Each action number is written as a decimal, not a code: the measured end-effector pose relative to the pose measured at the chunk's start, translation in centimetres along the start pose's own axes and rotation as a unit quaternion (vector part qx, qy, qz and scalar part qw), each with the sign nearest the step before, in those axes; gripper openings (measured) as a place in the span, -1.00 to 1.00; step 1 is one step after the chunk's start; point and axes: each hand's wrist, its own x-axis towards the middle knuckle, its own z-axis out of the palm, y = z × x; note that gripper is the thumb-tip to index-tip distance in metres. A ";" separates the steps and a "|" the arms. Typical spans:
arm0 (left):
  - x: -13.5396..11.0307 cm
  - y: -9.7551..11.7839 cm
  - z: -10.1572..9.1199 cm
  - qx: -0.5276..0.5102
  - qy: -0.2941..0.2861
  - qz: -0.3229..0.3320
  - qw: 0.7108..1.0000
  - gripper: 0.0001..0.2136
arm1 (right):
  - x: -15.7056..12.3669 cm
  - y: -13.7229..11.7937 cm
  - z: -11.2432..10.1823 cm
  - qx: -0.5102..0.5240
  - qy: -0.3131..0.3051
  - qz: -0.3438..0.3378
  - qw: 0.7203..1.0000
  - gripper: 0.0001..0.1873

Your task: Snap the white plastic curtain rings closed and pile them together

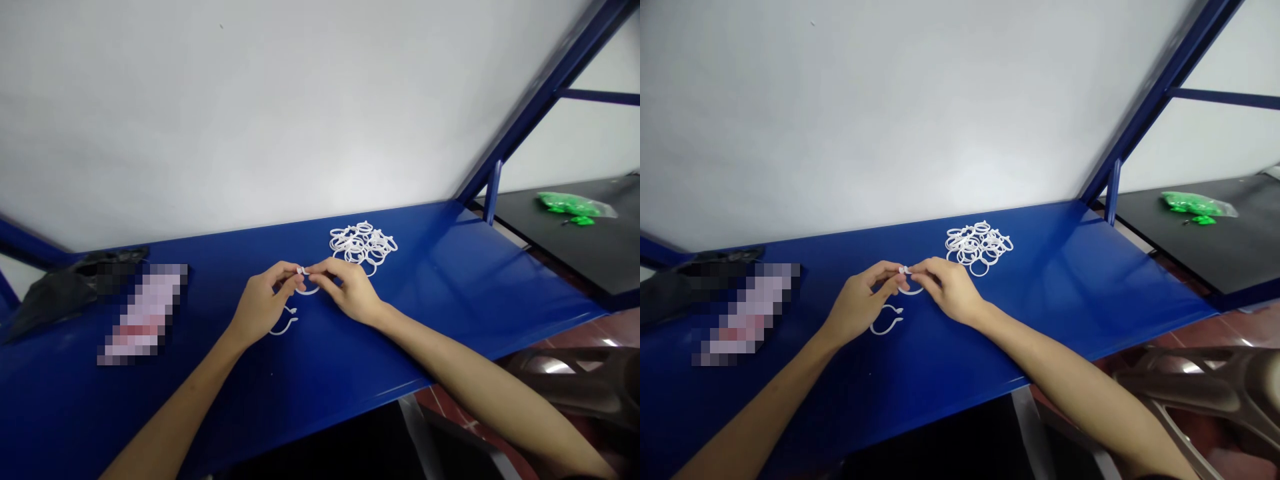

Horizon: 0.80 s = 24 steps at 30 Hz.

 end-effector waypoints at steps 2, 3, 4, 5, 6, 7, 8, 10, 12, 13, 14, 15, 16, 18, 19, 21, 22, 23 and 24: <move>0.1 -0.3 0.0 -0.036 0.001 -0.009 0.999 -0.75 | 0.0 0.1 0.0 -0.006 -0.001 -0.005 1.000 -0.84; 0.2 -0.4 0.0 -0.055 0.006 -0.013 0.998 -0.73 | -0.1 0.2 0.0 -0.006 -0.001 -0.002 1.000 -0.81; 0.2 -0.5 0.0 -0.073 0.013 -0.016 0.997 -0.72 | -0.1 0.2 0.0 -0.003 0.000 0.003 1.000 -0.78; 0.3 -0.6 0.0 -0.088 0.018 -0.018 0.996 -0.70 | -0.1 0.2 0.1 0.003 0.002 0.009 1.000 -0.75; 0.4 -0.6 0.0 -0.098 0.022 -0.019 0.995 -0.69 | -0.2 0.2 0.2 0.011 0.006 0.015 1.000 -0.73; 0.4 -0.6 0.0 -0.104 0.023 -0.019 0.994 -0.68 | -0.2 0.2 0.3 0.018 0.010 0.022 1.000 -0.73; 0.4 -0.5 0.0 -0.102 0.022 -0.015 0.994 -0.68 | -0.3 0.2 0.4 0.022 0.013 0.028 0.999 -0.76; 0.3 -0.4 -0.1 -0.078 0.019 -0.002 0.997 -0.71 | -0.3 0.1 0.5 0.020 0.012 0.033 0.999 -0.84; 0.2 -0.2 -0.2 -0.036 0.014 0.015 0.999 -0.76 | -0.4 0.0 0.4 0.013 -0.004 0.027 1.000 -0.89; 0.1 -0.2 -0.2 -0.015 0.014 0.023 1.000 -0.79 | -0.4 0.0 0.4 0.011 -0.015 0.021 1.000 -0.89; 0.1 -0.2 -0.2 0.004 0.014 0.030 0.999 -0.82 | -0.4 0.0 0.3 0.009 -0.025 0.012 1.000 -0.88; 0.0 -0.2 -0.2 0.020 0.015 0.036 0.999 -0.83 | -0.5 0.0 0.2 0.005 -0.035 0.002 0.999 -0.87; 0.0 -0.3 -0.3 0.032 0.017 0.041 0.998 -0.83 | -0.5 0.0 0.1 -0.001 -0.044 -0.008 0.999 -0.87; -0.1 -0.3 -0.3 0.052 0.021 0.052 0.997 -0.83 | -0.5 0.0 -0.1 -0.017 -0.060 -0.030 0.998 -0.85; -0.1 -0.3 -0.3 0.059 0.022 0.058 0.996 -0.83 | -0.6 0.0 -0.2 -0.024 -0.066 -0.040 0.997 -0.84; -0.1 -0.4 -0.2 0.068 0.020 0.068 0.995 -0.84 | -0.6 0.0 -0.2 -0.038 -0.072 -0.053 0.995 -0.83; 0.0 -0.4 -0.2 0.071 0.019 0.071 0.995 -0.84 | -0.6 -0.1 -0.1 -0.045 -0.069 -0.056 0.995 -0.83; 0.1 -0.4 -0.3 0.074 0.016 0.073 0.994 -0.84 | -0.6 -0.1 -0.1 -0.055 -0.062 -0.058 0.995 -0.82; 0.1 -0.5 -0.3 0.080 0.014 0.074 0.994 -0.84 | -0.5 -0.2 -0.2 -0.067 -0.056 -0.059 0.994 -0.82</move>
